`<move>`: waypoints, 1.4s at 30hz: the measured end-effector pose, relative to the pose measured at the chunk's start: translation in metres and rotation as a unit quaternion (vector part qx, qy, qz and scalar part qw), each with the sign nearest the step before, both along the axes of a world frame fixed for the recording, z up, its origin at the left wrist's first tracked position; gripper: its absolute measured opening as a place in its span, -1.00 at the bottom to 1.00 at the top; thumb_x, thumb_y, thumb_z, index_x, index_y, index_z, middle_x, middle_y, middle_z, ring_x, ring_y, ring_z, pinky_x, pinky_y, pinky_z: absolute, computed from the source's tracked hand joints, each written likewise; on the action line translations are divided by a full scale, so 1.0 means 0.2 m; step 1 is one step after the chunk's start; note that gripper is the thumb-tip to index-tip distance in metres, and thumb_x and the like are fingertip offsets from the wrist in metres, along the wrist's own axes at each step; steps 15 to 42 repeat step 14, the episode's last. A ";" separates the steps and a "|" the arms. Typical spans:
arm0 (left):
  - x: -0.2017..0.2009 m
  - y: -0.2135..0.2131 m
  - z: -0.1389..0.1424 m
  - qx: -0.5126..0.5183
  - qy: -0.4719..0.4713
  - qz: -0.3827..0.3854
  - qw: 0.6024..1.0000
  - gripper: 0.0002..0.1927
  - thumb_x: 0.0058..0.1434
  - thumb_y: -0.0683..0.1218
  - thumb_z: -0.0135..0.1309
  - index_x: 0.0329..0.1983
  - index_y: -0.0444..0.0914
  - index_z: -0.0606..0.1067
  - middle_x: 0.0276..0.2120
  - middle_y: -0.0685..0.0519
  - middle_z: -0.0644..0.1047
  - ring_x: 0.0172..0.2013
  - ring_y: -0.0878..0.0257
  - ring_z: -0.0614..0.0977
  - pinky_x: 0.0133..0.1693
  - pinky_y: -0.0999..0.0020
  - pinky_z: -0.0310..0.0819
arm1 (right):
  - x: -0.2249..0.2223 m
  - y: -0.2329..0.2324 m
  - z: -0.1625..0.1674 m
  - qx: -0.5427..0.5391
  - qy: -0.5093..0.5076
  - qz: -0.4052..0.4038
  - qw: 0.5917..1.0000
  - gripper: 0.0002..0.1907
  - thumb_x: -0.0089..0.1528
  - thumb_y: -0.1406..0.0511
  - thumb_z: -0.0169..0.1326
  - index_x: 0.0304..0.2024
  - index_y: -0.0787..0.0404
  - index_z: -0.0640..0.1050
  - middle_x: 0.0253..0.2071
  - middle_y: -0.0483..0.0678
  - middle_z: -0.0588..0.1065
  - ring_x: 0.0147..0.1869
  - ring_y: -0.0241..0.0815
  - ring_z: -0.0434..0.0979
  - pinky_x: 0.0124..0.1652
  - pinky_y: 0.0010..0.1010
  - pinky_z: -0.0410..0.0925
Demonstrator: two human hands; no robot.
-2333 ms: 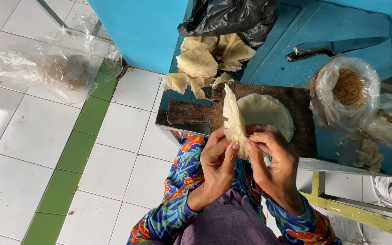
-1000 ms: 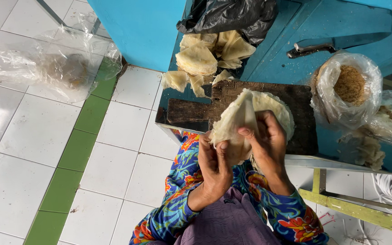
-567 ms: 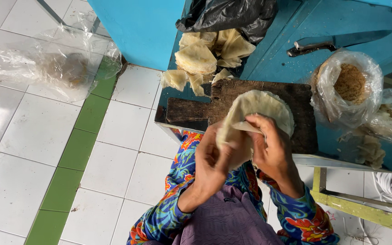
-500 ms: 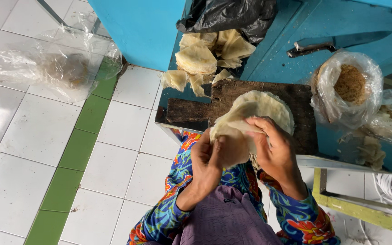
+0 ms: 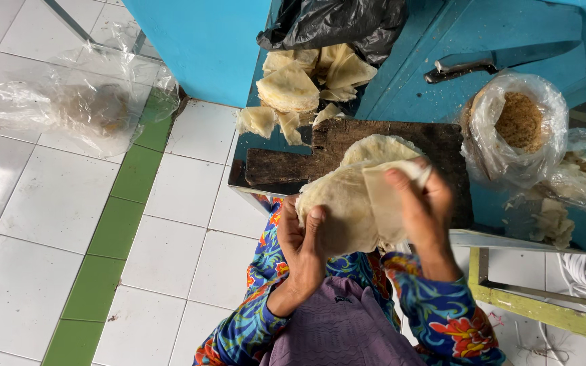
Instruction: The person sits at a work table and folds small triangular pastry wrappers around filling from a plastic-lined container. They then peel thin round sheets off stacked dough discs by hand, smoothing each sheet and stacking the separated skins on a wooden board.
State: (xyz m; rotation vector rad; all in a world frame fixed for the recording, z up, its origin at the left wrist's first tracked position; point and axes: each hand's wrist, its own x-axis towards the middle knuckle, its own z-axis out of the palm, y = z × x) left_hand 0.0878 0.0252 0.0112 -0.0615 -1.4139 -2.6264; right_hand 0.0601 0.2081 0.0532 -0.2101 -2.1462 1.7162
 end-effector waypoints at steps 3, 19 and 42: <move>0.01 0.01 -0.09 0.070 -0.048 0.044 0.995 -0.75 0.44 -0.16 0.04 0.12 -0.33 0.42 -0.10 0.08 0.55 -0.11 0.36 0.53 -0.04 0.50 0.42 | -0.03 0.15 -0.01 -0.104 -0.008 -0.050 0.993 -0.74 0.30 0.16 0.25 -0.11 0.20 0.60 -0.29 -0.16 0.53 -0.30 -0.37 0.44 -0.31 -0.51 0.33; -0.08 -0.42 0.07 0.113 -0.006 0.252 0.961 -0.46 0.44 0.07 0.06 0.35 -0.29 0.28 0.15 -0.10 0.46 0.16 0.06 0.54 0.12 0.11 0.54 | -0.03 0.58 0.02 -0.135 -0.092 -0.016 0.986 -0.66 0.39 0.19 0.22 0.10 0.27 0.58 -0.10 -0.14 0.52 -0.07 -0.30 0.48 -0.11 -0.46 0.35; -0.08 -0.42 0.07 0.113 -0.006 0.252 0.961 -0.46 0.44 0.07 0.06 0.35 -0.29 0.28 0.15 -0.10 0.46 0.16 0.06 0.54 0.12 0.11 0.54 | -0.03 0.58 0.02 -0.135 -0.092 -0.016 0.986 -0.66 0.39 0.19 0.22 0.10 0.27 0.58 -0.10 -0.14 0.52 -0.07 -0.30 0.48 -0.11 -0.46 0.35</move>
